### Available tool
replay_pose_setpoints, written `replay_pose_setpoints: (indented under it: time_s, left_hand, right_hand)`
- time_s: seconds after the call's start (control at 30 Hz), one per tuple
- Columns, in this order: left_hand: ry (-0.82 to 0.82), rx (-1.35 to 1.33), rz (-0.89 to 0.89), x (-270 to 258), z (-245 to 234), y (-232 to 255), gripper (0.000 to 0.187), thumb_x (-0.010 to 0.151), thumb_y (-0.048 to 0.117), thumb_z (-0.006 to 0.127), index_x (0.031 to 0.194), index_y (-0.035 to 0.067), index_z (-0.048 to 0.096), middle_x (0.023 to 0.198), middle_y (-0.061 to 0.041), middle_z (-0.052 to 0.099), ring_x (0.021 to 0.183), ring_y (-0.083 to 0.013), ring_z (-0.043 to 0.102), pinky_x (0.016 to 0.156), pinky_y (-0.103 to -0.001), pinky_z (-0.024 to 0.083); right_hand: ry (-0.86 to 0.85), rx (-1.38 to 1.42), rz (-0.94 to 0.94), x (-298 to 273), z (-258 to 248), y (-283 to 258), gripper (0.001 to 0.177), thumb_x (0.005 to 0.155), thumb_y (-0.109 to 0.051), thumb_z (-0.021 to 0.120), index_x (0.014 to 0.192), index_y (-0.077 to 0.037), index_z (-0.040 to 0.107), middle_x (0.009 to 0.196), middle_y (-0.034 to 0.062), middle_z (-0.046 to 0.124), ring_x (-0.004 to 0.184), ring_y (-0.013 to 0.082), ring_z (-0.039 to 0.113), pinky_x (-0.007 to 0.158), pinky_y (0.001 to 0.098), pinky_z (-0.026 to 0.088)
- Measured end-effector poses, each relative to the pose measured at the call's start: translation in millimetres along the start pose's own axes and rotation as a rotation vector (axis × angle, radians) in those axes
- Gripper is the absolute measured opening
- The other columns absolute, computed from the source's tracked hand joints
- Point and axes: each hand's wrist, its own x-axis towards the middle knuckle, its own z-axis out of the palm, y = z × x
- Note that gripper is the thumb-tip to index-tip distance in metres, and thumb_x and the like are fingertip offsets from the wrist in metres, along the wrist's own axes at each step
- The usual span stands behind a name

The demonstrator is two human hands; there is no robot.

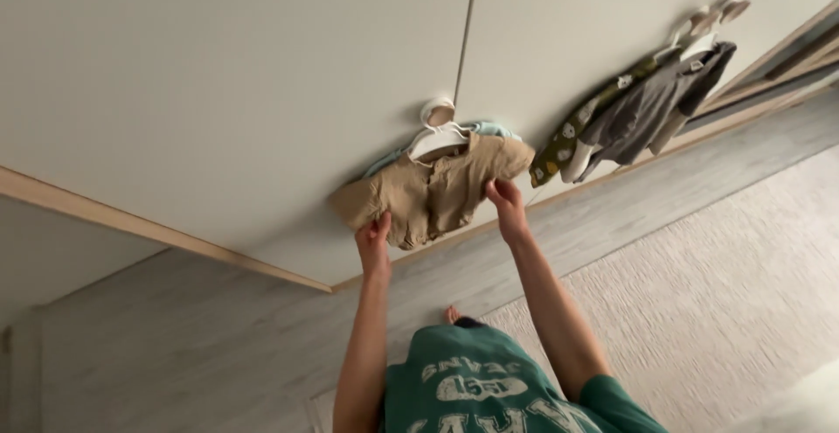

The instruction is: Folding various baby clothes on a bed and hanging a romper on a hanger.

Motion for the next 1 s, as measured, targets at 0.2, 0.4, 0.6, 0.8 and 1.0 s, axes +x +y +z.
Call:
replay_pose_setpoints:
  time_s: [0.2, 0.4, 0.6, 0.8, 1.0]
  left_hand:
    - [0.23, 0.233, 0.134, -19, 50, 60, 0.052, 0.102, 0.031, 0.07, 0.063, 0.005, 0.046, 0.059, 0.006, 0.04, 0.057, -0.006, 0.03, 0.051, -0.033, 0.023]
    - [0.496, 0.717, 0.189, -22, 61, 33, 0.06, 0.111, 0.029, 0.055, 0.067, -0.011, 0.05, 0.057, -0.013, 0.041, 0.054, -0.0192, 0.033, 0.057, -0.041, 0.029]
    - [0.486, 0.808, 0.573, -39, 87, 88, 0.033, 0.112, 0.022, 0.054, 0.105, -0.005, 0.072, 0.085, -0.021, 0.073, 0.072, -0.0357, 0.069, 0.063, -0.041, 0.05]
    - [0.514, 0.812, 0.484, -38, 87, 88, 0.032, 0.109, 0.022, 0.057, 0.103, -0.005, 0.073, 0.079, -0.024, 0.071, 0.065, -0.0351, 0.067, 0.06, -0.042, 0.049]
    - [0.466, 0.814, 0.32, -38, 75, 69, 0.032, 0.109, 0.021, 0.058, 0.099, -0.007, 0.07, 0.07, -0.022, 0.063, 0.062, -0.0301, 0.051, 0.062, -0.041, 0.046]
  right_hand:
    - [0.221, -0.003, -0.116, 4, -12, 36, 0.02, 0.114, -0.021, 0.056, 0.113, -0.002, 0.06, 0.098, -0.002, 0.057, 0.091, 0.0112, 0.047, 0.08, 0.0316, 0.041]
    - [0.387, -0.492, -0.276, -15, 16, -45, 0.019, 0.111, -0.02, 0.05, 0.112, -0.003, 0.058, 0.091, 0.0133, 0.063, 0.084, 0.0262, 0.055, 0.077, 0.0387, 0.046]
    - [0.411, -0.695, -0.262, -20, 6, -51, 0.019, 0.108, -0.021, 0.051, 0.105, -0.004, 0.056, 0.086, 0.0201, 0.065, 0.079, 0.0409, 0.062, 0.072, 0.0483, 0.047]
    - [0.414, -0.653, -0.326, -11, 13, -50, 0.017, 0.109, -0.02, 0.051, 0.107, -0.004, 0.056, 0.085, 0.0211, 0.064, 0.078, 0.0422, 0.061, 0.072, 0.0498, 0.047]
    - [0.382, -0.709, -0.339, -7, -12, -23, 0.021, 0.11, -0.023, 0.053, 0.102, -0.005, 0.057, 0.082, 0.0186, 0.065, 0.075, 0.0379, 0.061, 0.068, 0.0464, 0.046]
